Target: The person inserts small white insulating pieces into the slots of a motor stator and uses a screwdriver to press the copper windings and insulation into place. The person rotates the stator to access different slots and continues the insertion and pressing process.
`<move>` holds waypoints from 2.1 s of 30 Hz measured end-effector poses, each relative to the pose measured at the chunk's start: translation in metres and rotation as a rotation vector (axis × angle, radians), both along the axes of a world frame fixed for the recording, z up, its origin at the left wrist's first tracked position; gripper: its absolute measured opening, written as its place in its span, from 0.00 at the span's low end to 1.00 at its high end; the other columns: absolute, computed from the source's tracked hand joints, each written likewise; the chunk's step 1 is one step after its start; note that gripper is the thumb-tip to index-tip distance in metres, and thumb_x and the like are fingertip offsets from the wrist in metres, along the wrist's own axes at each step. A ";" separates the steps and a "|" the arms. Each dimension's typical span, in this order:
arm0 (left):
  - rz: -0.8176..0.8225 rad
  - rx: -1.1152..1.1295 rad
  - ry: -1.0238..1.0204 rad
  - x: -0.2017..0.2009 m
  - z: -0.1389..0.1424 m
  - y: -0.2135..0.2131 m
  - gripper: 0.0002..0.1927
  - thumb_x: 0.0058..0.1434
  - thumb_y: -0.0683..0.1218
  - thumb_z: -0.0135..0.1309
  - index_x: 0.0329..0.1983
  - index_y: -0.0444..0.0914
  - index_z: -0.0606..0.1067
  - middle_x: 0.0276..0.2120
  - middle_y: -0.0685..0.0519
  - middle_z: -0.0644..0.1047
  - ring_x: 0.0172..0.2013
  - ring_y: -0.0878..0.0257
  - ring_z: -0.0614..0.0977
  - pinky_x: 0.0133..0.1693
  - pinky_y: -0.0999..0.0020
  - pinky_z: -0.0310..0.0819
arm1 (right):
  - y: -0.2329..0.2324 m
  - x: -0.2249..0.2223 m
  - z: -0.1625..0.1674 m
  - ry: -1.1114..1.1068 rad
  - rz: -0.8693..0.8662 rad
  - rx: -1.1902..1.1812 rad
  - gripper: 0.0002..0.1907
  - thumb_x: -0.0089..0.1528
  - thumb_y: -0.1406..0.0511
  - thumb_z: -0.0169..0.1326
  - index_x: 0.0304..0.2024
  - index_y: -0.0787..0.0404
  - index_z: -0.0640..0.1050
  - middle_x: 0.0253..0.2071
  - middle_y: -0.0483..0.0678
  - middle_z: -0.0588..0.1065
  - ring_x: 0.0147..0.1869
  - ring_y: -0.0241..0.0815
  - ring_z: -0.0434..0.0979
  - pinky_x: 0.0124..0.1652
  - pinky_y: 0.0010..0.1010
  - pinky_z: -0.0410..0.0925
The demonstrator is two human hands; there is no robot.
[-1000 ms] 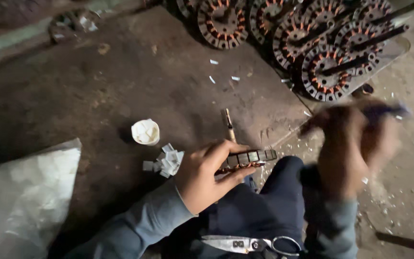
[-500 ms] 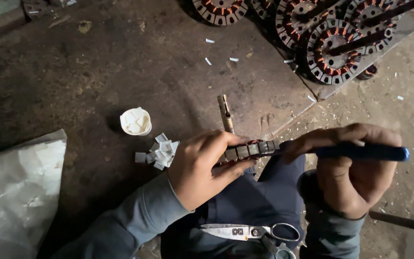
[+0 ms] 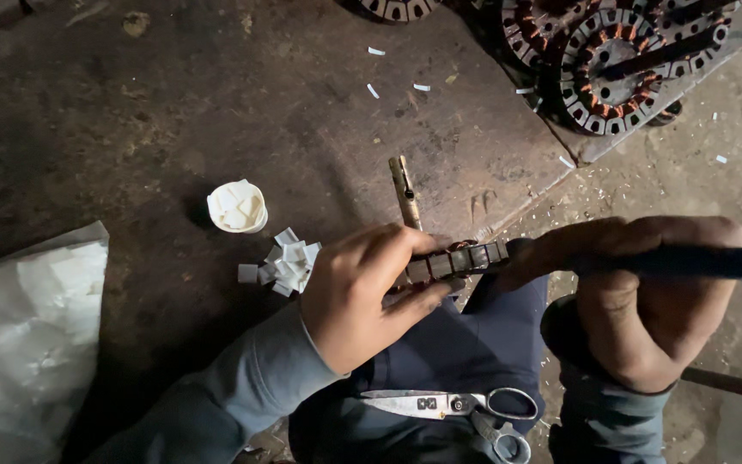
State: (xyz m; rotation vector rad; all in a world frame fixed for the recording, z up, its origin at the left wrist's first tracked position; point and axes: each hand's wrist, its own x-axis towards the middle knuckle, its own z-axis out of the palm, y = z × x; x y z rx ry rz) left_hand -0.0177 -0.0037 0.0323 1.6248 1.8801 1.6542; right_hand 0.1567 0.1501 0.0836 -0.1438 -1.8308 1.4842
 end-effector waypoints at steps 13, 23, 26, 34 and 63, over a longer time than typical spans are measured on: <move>-0.010 0.019 0.012 0.000 0.003 0.000 0.16 0.61 0.44 0.67 0.45 0.33 0.74 0.39 0.47 0.81 0.40 0.55 0.86 0.42 0.63 0.81 | -0.007 0.002 -0.043 0.154 -0.054 -0.118 0.10 0.77 0.66 0.47 0.60 0.58 0.66 0.41 0.58 0.77 0.37 0.53 0.83 0.38 0.49 0.79; -0.018 0.031 0.027 0.000 0.000 0.000 0.18 0.62 0.46 0.66 0.48 0.33 0.73 0.42 0.47 0.81 0.44 0.55 0.86 0.46 0.63 0.82 | 0.021 0.002 -0.022 0.173 0.133 0.066 0.14 0.75 0.62 0.46 0.62 0.57 0.68 0.36 0.45 0.79 0.36 0.49 0.88 0.39 0.49 0.80; -0.018 0.018 0.023 0.000 -0.001 -0.001 0.18 0.62 0.47 0.67 0.47 0.33 0.73 0.41 0.47 0.81 0.43 0.56 0.86 0.46 0.63 0.82 | 0.020 0.019 -0.036 0.201 0.098 0.008 0.17 0.77 0.59 0.44 0.67 0.52 0.68 0.47 0.56 0.81 0.43 0.53 0.87 0.41 0.48 0.80; -0.015 0.021 0.033 0.001 -0.001 0.000 0.19 0.61 0.46 0.67 0.48 0.33 0.73 0.42 0.47 0.81 0.45 0.54 0.86 0.48 0.62 0.81 | 0.018 0.060 -0.081 0.128 0.173 -0.032 0.20 0.73 0.53 0.47 0.65 0.45 0.75 0.60 0.48 0.76 0.57 0.57 0.82 0.49 0.60 0.79; -0.049 -0.016 0.009 0.002 -0.002 0.000 0.21 0.58 0.45 0.68 0.50 0.35 0.73 0.43 0.49 0.81 0.44 0.56 0.86 0.47 0.62 0.81 | -0.001 -0.008 0.009 -0.041 0.010 0.248 0.13 0.79 0.64 0.47 0.59 0.67 0.64 0.44 0.57 0.74 0.36 0.56 0.82 0.38 0.46 0.79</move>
